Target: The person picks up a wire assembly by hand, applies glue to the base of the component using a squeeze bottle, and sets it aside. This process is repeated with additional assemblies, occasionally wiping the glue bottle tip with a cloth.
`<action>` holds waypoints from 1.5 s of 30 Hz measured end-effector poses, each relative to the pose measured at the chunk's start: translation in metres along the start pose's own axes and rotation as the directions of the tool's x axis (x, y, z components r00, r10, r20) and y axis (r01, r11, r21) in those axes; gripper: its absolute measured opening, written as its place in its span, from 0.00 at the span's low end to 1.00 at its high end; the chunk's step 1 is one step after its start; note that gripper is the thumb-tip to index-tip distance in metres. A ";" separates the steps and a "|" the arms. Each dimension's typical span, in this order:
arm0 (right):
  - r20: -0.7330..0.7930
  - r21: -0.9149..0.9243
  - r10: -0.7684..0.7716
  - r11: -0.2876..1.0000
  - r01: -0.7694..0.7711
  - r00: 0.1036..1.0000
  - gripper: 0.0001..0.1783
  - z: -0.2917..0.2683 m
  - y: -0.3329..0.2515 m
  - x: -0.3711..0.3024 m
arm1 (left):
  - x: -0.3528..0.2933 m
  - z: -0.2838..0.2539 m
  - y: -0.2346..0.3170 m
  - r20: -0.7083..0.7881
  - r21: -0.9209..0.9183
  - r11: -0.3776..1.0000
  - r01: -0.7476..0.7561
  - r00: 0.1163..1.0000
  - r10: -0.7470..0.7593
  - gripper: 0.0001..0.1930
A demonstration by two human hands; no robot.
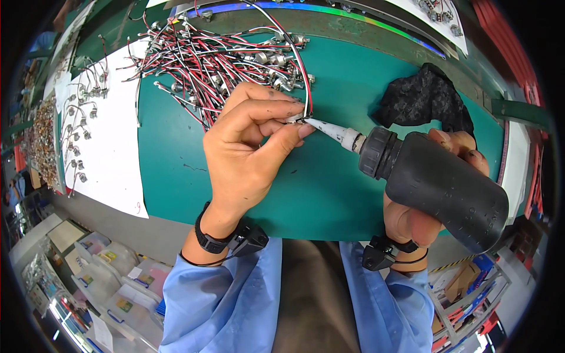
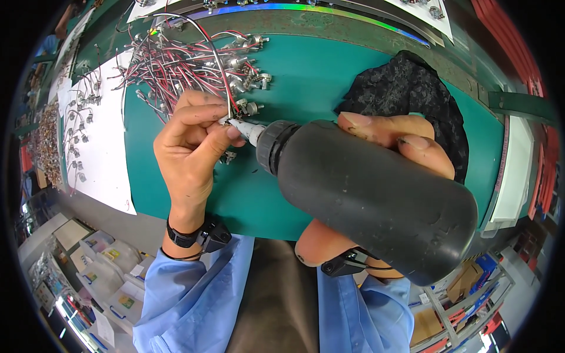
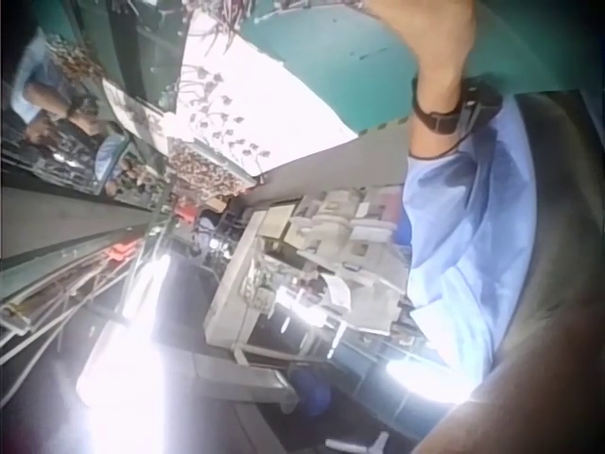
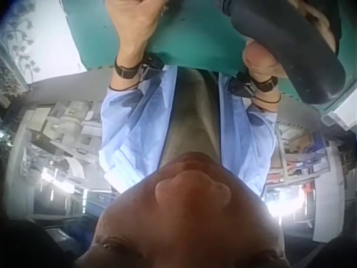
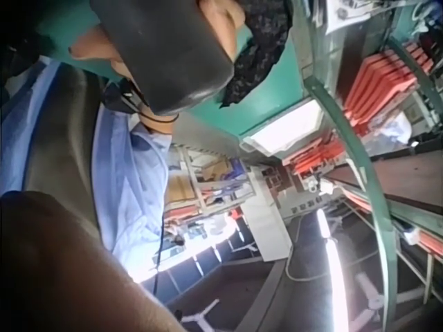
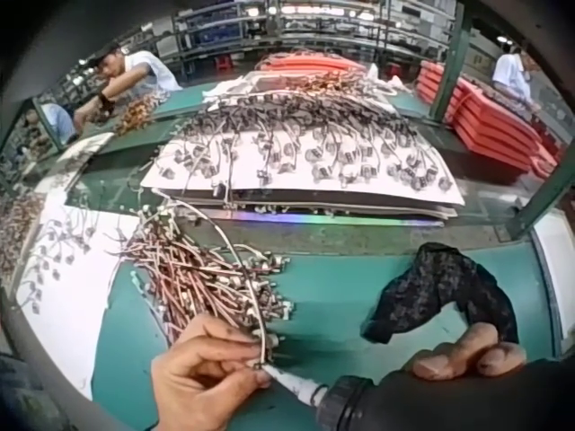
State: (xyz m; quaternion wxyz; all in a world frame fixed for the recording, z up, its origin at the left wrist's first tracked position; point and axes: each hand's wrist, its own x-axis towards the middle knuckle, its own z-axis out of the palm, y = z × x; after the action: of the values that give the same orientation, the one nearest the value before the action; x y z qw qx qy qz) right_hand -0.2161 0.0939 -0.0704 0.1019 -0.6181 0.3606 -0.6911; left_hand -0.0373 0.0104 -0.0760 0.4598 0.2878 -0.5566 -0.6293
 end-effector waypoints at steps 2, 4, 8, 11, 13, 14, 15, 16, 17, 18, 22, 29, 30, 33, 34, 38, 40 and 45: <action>0.108 0.050 0.051 0.997 -0.056 0.993 0.47 -0.004 -0.004 0.004 | 0.000 0.000 0.000 -0.010 0.026 1.000 -0.012 1.000 0.012 0.11; 0.079 0.071 0.050 0.996 -0.056 0.996 0.47 0.000 -0.005 0.004 | 0.000 0.000 0.000 -0.016 0.040 0.999 -0.019 1.000 0.019 0.11; -0.003 0.089 0.052 0.995 -0.052 0.999 0.47 0.004 -0.006 0.000 | 0.000 0.000 -0.001 -0.006 0.095 0.994 -0.049 0.999 0.050 0.11; -0.049 0.040 0.058 0.998 -0.056 0.997 0.48 0.005 -0.007 -0.005 | -0.001 0.000 0.000 -0.017 0.116 0.992 -0.044 0.999 0.047 0.11; 0.001 -0.023 0.025 0.999 -0.025 1.000 0.49 0.008 -0.010 -0.001 | -0.001 0.000 0.000 -0.018 0.123 0.991 -0.048 0.999 0.051 0.11; 0.026 -0.055 0.010 0.998 -0.009 1.000 0.50 0.010 -0.011 -0.001 | -0.002 0.000 -0.001 -0.018 0.130 0.990 -0.053 0.998 0.055 0.11; 0.026 -0.056 0.010 0.998 -0.009 1.000 0.50 0.010 -0.012 -0.001 | -0.001 0.001 -0.001 -0.017 0.136 0.989 -0.057 0.998 0.060 0.11; 0.015 -0.072 0.020 0.997 -0.019 1.000 0.50 0.011 -0.012 -0.002 | -0.001 0.001 -0.001 -0.017 0.135 0.989 -0.057 0.998 0.060 0.11; 0.004 -0.089 0.030 0.996 -0.030 1.000 0.51 0.012 -0.013 -0.003 | -0.001 0.001 -0.001 -0.018 0.136 0.989 -0.059 0.998 0.062 0.11; -0.007 -0.106 0.040 0.994 -0.041 0.999 0.51 0.012 -0.014 -0.004 | -0.002 0.001 -0.001 -0.019 0.138 0.989 -0.061 0.998 0.064 0.11; 0.105 -0.055 0.186 0.982 -0.181 0.977 0.51 0.009 -0.025 0.006 | -0.002 0.001 -0.002 -0.017 0.168 0.984 -0.064 0.998 0.068 0.11; 0.003 -0.075 0.088 0.993 -0.087 0.996 0.51 0.013 -0.017 -0.005 | -0.002 0.002 0.000 -0.034 0.186 0.981 -0.061 0.997 0.068 0.11; -0.031 -0.111 0.063 0.992 -0.066 0.998 0.51 0.013 -0.016 -0.006 | -0.002 0.002 -0.001 -0.033 0.181 0.982 -0.060 0.997 0.068 0.11; 0.006 -0.162 0.021 0.987 -0.020 1.000 0.52 0.010 -0.014 -0.003 | -0.002 0.002 -0.001 -0.031 0.175 0.983 -0.058 0.997 0.065 0.11; 0.025 -0.186 0.000 0.983 0.004 1.000 0.52 0.009 -0.014 -0.002 | -0.002 0.002 -0.001 -0.028 0.174 0.983 -0.057 0.998 0.063 0.11; 0.061 -0.260 -0.015 0.965 0.030 0.998 0.53 0.009 -0.014 0.001 | -0.001 0.002 0.000 -0.023 0.173 0.983 -0.057 0.998 0.062 0.12; 0.047 -0.233 -0.020 0.972 0.030 0.999 0.53 0.009 -0.012 0.000 | -0.001 0.003 -0.001 -0.021 0.172 0.983 -0.059 0.998 0.063 0.12; 0.085 -0.233 -0.001 0.972 0.021 0.996 0.53 0.003 -0.015 0.001 | -0.002 0.003 -0.003 -0.013 0.213 0.972 -0.100 0.994 0.105 0.12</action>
State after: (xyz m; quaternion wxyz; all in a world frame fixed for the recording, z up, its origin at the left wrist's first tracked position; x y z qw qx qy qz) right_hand -0.2087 0.1025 -0.0606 0.0396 -0.6563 0.4313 -0.6178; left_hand -0.0397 0.0134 -0.0783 0.4648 0.3138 -0.6292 -0.5382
